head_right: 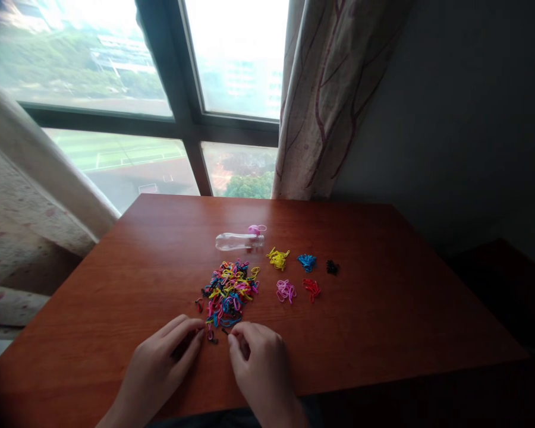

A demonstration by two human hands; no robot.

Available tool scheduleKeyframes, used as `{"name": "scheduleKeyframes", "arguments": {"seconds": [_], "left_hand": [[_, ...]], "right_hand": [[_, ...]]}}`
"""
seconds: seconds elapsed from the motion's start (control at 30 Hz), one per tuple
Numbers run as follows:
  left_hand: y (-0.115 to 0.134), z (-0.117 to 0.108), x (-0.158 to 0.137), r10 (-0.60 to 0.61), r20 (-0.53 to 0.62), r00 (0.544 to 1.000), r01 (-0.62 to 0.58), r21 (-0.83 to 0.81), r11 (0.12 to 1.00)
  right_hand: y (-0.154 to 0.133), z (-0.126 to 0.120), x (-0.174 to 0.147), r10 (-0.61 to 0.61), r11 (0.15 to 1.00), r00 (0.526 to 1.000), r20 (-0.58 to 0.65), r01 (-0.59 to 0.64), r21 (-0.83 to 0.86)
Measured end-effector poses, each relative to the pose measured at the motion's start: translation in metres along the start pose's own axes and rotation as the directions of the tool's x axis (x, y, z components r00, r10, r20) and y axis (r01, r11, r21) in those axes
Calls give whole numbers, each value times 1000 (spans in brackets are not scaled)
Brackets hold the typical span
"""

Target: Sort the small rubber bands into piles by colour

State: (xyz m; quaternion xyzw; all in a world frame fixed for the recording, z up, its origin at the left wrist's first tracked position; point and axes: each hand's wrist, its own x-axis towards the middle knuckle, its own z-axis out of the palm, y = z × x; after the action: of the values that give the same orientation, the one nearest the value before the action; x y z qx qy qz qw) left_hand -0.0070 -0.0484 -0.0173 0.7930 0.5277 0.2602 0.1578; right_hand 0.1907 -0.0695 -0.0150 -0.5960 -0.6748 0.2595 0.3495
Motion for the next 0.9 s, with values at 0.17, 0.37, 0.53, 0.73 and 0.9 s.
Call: {"name": "scheduleKeyframes", "arguments": {"seconds": [0.17,0.37,0.53,0.73,0.9], "left_hand": [[-1,0,-1,17,-25,1000,-17,6,1000],[-2,1,-2,27,-32,999,-26,26,999],[-3,1,-2,17,-29,999,-16,24,1000],[-2,1,0,10,-25,1000,-9,19,1000],[-1,0,0,12,-32,999,-12,1,1000]], "right_hand": [[19,-38,3,52,997,993,-104,-46,56],[93,-116,22,154,957,898,-412,-240,-164],[143,-147,46,152,905,862,-483,-318,-283],[153,-146,64,81,874,892,-444,-278,-398],[146,-143,58,73,879,875,-478,-283,-384]]}}
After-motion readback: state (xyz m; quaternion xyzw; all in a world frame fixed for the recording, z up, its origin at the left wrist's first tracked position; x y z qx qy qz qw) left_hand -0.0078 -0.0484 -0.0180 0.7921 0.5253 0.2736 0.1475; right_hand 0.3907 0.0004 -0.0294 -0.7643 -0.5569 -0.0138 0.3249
